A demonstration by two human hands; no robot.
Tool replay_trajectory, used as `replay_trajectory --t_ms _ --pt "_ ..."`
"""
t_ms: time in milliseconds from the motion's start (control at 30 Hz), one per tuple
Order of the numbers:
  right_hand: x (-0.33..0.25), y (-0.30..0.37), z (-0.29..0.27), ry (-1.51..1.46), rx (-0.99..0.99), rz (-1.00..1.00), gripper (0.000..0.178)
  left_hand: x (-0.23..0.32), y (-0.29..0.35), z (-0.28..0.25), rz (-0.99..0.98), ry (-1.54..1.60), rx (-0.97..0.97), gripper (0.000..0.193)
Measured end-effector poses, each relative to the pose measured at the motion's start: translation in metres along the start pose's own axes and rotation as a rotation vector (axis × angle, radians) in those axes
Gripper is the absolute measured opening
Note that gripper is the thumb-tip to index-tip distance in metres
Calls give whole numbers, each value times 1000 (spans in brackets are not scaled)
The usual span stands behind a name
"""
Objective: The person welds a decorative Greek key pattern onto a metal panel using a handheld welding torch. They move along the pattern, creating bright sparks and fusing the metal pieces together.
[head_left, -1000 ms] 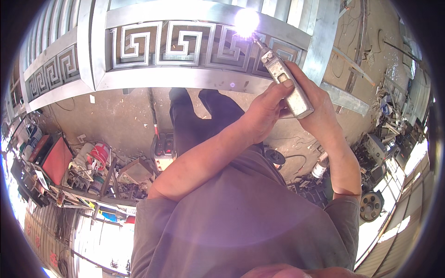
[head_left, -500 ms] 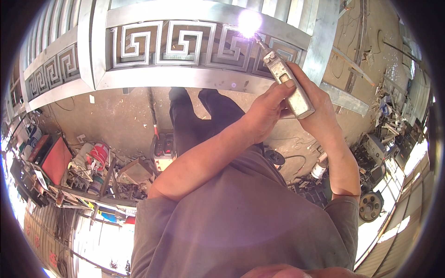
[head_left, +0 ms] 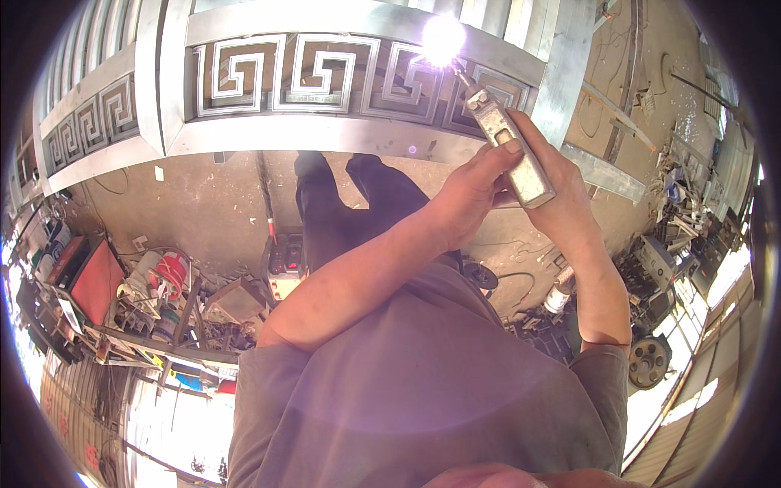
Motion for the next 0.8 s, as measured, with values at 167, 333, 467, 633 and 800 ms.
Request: replay_trajectory --t_ms 167,333,467,633,800 --pt "-1 1 -2 -19 -30 30 74 -2 -2 -1 -7 10 -3 74" --pt "-4 6 -4 -39 -53 67 74 -6 2 4 9 -5 111 66" --pt "-6 9 -3 -80 -43 47 73 -7 3 2 -20 -1 93 71" --pt "-3 3 0 -74 -12 38 71 -7 -3 -4 5 15 63 63" --pt "-2 3 2 -56 7 41 70 -7 -4 -4 -5 24 64 64"
Point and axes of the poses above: each hand's wrist, its own y-axis away from the middle knuckle, its own z-axis out of the palm, x = y × z, the point moved 1 cm from there along -y, towards the middle knuckle, and after that the axes turned 3 degrees about -x, right-handed, at the moved point
